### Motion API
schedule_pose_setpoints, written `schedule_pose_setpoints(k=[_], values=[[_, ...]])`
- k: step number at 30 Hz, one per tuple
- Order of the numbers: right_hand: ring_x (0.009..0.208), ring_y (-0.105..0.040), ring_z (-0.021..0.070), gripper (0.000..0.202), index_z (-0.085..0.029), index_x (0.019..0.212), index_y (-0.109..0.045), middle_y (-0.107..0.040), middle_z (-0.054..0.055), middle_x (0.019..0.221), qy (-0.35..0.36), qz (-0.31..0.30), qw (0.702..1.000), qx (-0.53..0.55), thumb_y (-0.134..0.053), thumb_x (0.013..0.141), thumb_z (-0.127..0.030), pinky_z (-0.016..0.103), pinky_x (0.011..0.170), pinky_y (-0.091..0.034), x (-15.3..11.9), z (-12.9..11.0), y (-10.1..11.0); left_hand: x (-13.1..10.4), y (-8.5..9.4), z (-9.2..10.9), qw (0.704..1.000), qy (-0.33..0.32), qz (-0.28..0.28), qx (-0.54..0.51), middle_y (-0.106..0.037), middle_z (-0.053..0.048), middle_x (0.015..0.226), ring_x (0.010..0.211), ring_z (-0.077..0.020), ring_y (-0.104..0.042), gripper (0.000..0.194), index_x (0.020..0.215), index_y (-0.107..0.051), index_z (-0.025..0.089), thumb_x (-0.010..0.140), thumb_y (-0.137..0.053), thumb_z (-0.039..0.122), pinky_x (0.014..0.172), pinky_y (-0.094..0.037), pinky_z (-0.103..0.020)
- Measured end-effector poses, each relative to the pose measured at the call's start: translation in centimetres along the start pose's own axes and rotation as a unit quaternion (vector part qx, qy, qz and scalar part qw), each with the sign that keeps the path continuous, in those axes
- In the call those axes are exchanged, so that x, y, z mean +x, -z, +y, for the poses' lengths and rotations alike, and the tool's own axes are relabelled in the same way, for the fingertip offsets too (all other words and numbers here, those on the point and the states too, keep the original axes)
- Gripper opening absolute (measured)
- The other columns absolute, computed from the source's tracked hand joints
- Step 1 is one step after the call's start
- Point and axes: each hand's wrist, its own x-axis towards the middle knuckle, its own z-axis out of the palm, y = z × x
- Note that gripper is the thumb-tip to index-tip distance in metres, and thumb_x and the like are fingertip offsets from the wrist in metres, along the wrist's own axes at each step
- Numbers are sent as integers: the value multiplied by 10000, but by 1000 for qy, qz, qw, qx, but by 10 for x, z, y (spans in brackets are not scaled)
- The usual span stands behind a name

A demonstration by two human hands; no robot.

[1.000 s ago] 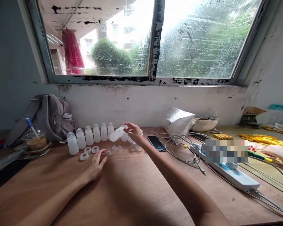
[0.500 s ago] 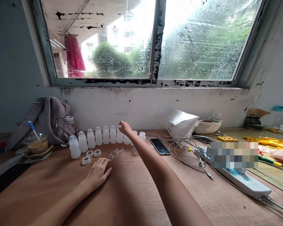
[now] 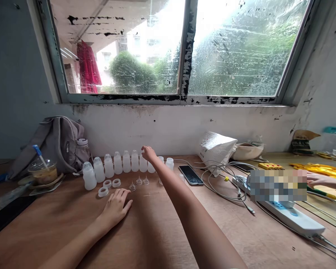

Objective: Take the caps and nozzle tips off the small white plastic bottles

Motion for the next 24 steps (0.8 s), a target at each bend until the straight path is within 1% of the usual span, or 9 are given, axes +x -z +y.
schedule_pose_setpoints(k=[3,7,11,12,14,16,18,21,24], values=[[970,-477,207,274,-162,1025,-530,-539,100,1032,5,10,1000,3,-492,754,-150,259,735,-365,-2,-2,2,0,0,1,1000,6,-5,1,-533,-74,992,943,-228,-462,258,1000,-514,191,808,-377,296,779,-359,-351],[942,-488,200,296,-150,1073,-502,-523,109,1041,21,45,999,8,-462,781,-168,268,749,-364,-11,-7,9,1,1,0,1000,13,-8,14,-535,-87,991,947,-234,-462,273,1009,-516,186,809,-371,302,786,-351,-356],[957,-473,167,265,-166,1055,-507,-515,89,1052,64,69,995,14,-386,820,-152,249,792,-344,-43,-15,8,2,0,-3,998,33,3,50,-526,-115,1026,978,-266,-445,297,1029,-514,170,800,-380,302,828,-310,-411],[934,-483,156,254,-179,1033,-520,-524,77,1035,81,62,995,18,-384,821,-150,237,778,-347,-55,-16,5,3,0,-5,997,41,6,58,-523,-122,1036,981,-273,-443,301,1030,-515,167,797,-381,302,834,-300,-424],[836,-514,143,222,-181,957,-558,-552,69,969,116,13,993,32,-390,817,-147,225,707,-363,-79,-18,-4,4,0,-8,996,55,10,70,-523,-131,1047,980,-283,-443,308,1036,-514,162,793,-382,297,837,-293,-437],[743,-530,138,171,-176,864,-592,-582,55,853,119,-18,992,32,-433,799,-170,218,640,-365,-102,-19,-16,5,-1,-12,994,67,18,88,-524,-137,1053,971,-288,-449,316,1048,-510,160,790,-382,288,838,-290,-440],[703,-536,142,140,-165,822,-604,-590,48,769,110,-34,993,32,-481,780,-217,219,617,-364,-118,-19,-29,7,0,-16,990,77,24,113,-523,-142,1062,961,-293,-455,327,1067,-501,155,788,-381,279,834,-289,-442],[693,-542,151,193,-160,841,-606,-591,47,745,98,-45,994,36,-535,749,-313,227,611,-370,-130,-21,-47,9,3,-23,982,96,26,161,-511,-156,1083,947,-304,-465,340,1083,-491,139,784,-385,262,820,-293,-449],[693,-539,145,252,-167,888,-595,-587,48,785,80,-44,994,64,-546,737,-363,232,621,-377,-131,-24,-62,10,8,-28,973,131,6,192,-506,-165,1080,917,-301,-488,329,1066,-495,129,779,-388,250,790,-316,-441]])
